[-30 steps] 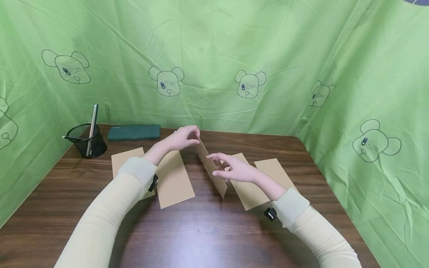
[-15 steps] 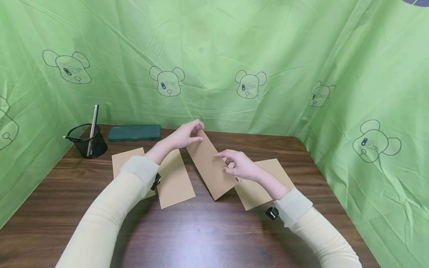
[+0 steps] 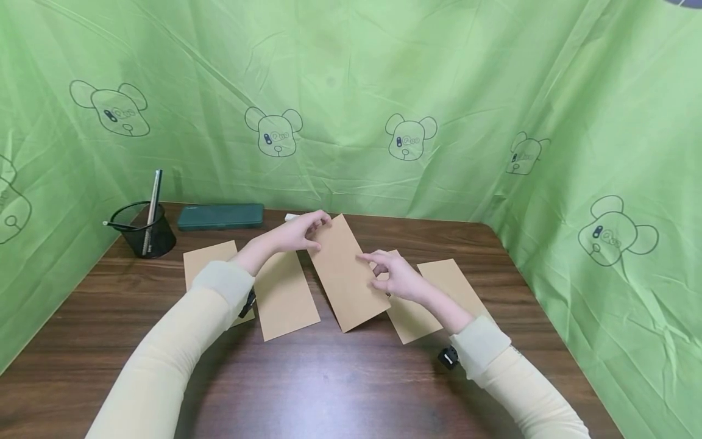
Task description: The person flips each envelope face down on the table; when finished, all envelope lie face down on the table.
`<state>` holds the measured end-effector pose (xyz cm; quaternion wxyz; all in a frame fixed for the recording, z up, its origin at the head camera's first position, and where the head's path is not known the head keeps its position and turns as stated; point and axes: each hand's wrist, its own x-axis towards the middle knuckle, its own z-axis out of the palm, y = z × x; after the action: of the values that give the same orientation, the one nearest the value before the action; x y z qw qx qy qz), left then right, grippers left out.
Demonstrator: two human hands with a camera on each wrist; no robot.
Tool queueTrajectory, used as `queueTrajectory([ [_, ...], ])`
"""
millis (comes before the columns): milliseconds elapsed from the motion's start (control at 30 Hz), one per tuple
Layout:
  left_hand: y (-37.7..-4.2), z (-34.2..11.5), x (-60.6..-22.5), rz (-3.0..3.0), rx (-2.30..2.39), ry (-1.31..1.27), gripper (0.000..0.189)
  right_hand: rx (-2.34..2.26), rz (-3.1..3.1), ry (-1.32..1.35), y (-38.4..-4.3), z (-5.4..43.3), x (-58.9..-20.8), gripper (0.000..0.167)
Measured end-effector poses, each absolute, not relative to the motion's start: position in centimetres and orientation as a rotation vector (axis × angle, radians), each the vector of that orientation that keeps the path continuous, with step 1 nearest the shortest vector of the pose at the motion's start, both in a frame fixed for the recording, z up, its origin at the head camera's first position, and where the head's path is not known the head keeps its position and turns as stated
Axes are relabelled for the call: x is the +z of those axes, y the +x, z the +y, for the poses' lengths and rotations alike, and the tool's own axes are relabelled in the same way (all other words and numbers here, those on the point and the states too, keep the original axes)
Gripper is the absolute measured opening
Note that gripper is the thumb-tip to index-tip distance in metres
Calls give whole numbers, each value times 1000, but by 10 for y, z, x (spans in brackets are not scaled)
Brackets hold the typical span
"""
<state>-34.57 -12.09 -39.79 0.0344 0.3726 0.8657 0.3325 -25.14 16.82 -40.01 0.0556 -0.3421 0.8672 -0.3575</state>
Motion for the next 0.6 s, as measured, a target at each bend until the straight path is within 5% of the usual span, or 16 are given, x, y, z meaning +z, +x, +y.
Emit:
queueTrajectory([
  [433, -343, -115, -427, 2765, 712, 1128, 38, -584, 2805, -1045, -255, 166, -426, 72],
  [600, -341, -116, -433, 2747, 691, 1107, 47, -512, 2796, -1026, -256, 165, -433, 72],
])
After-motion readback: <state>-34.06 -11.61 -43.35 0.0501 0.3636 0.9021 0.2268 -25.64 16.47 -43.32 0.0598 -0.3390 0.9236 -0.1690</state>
